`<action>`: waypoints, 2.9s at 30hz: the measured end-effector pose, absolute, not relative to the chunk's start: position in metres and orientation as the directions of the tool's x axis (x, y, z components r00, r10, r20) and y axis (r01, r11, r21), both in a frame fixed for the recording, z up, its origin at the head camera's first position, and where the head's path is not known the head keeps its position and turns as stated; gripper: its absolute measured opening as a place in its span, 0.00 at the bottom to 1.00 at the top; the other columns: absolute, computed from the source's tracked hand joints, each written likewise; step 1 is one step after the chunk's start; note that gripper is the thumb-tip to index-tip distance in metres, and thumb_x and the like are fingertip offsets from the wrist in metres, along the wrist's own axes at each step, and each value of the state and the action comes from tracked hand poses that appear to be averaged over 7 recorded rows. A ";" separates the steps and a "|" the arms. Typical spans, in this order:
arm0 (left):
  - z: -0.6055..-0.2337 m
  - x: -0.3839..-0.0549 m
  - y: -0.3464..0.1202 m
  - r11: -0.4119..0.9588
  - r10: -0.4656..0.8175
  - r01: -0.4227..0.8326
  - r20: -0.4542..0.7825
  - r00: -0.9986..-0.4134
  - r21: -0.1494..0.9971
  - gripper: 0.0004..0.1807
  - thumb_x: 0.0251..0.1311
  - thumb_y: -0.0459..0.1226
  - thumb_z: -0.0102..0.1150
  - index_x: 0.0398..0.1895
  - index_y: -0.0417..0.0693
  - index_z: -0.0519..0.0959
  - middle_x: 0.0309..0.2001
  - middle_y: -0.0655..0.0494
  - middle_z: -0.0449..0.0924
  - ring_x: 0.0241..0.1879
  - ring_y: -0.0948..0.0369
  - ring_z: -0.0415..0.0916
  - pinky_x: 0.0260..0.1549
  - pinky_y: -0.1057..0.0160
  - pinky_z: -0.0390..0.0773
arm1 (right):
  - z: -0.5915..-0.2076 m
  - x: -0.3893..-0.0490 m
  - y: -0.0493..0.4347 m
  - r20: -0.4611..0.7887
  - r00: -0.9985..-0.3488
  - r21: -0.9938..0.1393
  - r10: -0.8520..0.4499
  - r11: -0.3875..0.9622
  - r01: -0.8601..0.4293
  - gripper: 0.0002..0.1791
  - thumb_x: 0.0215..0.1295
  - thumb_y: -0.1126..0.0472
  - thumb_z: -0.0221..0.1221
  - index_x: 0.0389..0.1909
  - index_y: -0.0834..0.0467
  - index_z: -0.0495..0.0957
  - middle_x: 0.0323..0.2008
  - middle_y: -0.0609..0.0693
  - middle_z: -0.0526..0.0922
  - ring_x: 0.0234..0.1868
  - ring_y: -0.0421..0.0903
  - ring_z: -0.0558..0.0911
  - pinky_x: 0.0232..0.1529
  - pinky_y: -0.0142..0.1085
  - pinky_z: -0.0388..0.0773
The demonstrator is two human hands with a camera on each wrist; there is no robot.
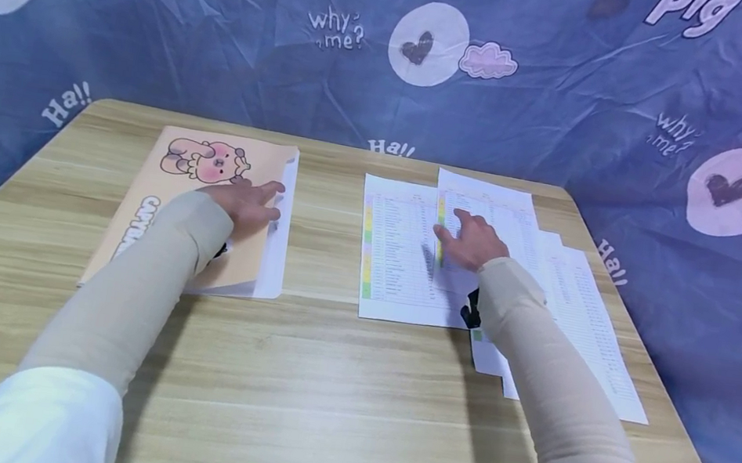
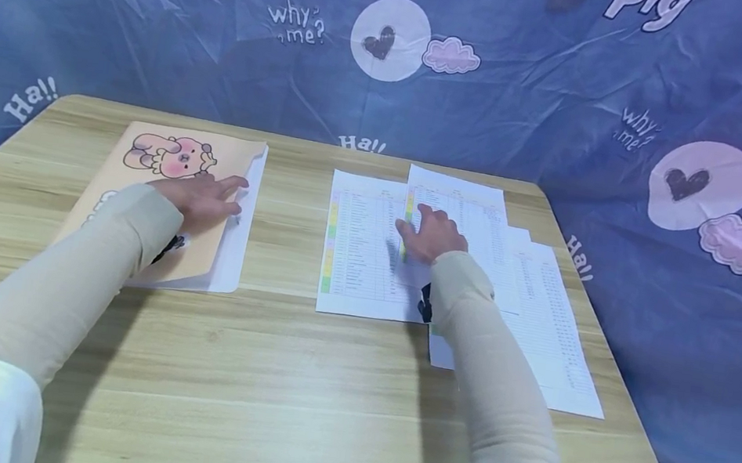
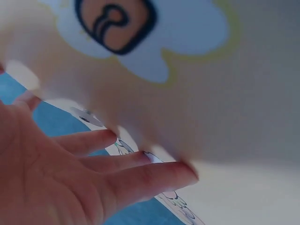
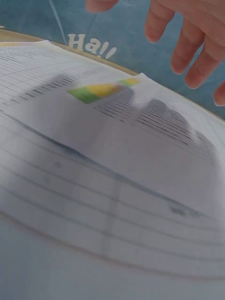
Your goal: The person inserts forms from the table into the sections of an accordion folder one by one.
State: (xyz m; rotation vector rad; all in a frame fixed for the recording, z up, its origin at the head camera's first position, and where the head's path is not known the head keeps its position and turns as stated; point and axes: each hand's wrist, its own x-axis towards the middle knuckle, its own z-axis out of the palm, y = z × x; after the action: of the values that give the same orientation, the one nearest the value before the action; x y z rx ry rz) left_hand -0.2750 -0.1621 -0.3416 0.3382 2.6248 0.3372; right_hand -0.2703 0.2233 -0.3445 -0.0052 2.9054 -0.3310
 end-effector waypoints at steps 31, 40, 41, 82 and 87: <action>-0.333 -0.270 -0.175 0.873 0.376 0.177 -0.395 -0.838 0.455 0.33 0.67 0.49 0.21 0.75 0.56 0.38 0.73 0.39 0.42 0.71 0.40 0.42 0.63 0.39 0.49 | -0.324 -0.215 0.370 -0.213 -0.960 -0.208 0.182 0.952 0.226 0.41 0.68 0.41 0.40 0.69 0.70 0.51 0.64 0.75 0.57 0.62 0.71 0.60 0.60 0.61 0.58; -0.337 -0.269 -0.186 0.844 0.382 0.172 -0.344 -0.858 0.507 0.32 0.67 0.47 0.20 0.74 0.53 0.37 0.74 0.40 0.40 0.69 0.41 0.47 0.62 0.39 0.51 | -0.333 -0.199 0.407 -0.265 -0.929 -0.204 0.256 0.927 0.314 0.41 0.66 0.43 0.44 0.68 0.72 0.52 0.62 0.76 0.59 0.60 0.71 0.61 0.60 0.61 0.59; -0.338 -0.270 -0.188 0.839 0.379 0.164 -0.340 -0.861 0.520 0.32 0.68 0.47 0.20 0.75 0.54 0.36 0.74 0.41 0.39 0.70 0.40 0.46 0.62 0.38 0.50 | -0.334 -0.197 0.411 -0.267 -0.926 -0.200 0.266 0.925 0.323 0.41 0.66 0.44 0.45 0.67 0.73 0.53 0.62 0.77 0.59 0.59 0.71 0.62 0.59 0.60 0.60; -0.335 -0.253 -0.200 0.677 0.203 0.077 -0.086 -0.975 0.732 0.30 0.69 0.41 0.21 0.75 0.58 0.39 0.76 0.49 0.35 0.71 0.43 0.41 0.64 0.37 0.46 | -0.353 -0.186 0.439 -0.332 -0.867 -0.137 0.370 0.891 0.433 0.33 0.61 0.56 0.47 0.59 0.78 0.58 0.53 0.77 0.65 0.49 0.70 0.69 0.50 0.57 0.68; -0.333 -0.251 -0.200 0.686 0.188 0.082 -0.067 -0.980 0.723 0.30 0.69 0.41 0.21 0.75 0.56 0.42 0.75 0.48 0.37 0.70 0.42 0.44 0.63 0.38 0.48 | -0.354 -0.188 0.439 -0.332 -0.856 -0.136 0.396 0.878 0.458 0.32 0.62 0.56 0.47 0.58 0.79 0.58 0.51 0.77 0.66 0.48 0.69 0.68 0.51 0.58 0.68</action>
State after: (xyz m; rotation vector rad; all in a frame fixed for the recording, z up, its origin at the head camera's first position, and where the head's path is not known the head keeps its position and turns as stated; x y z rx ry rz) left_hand -0.2508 -0.1997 -0.3331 0.2225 2.7579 1.1733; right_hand -0.1875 0.4387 -0.3538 0.6410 2.7531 -0.3031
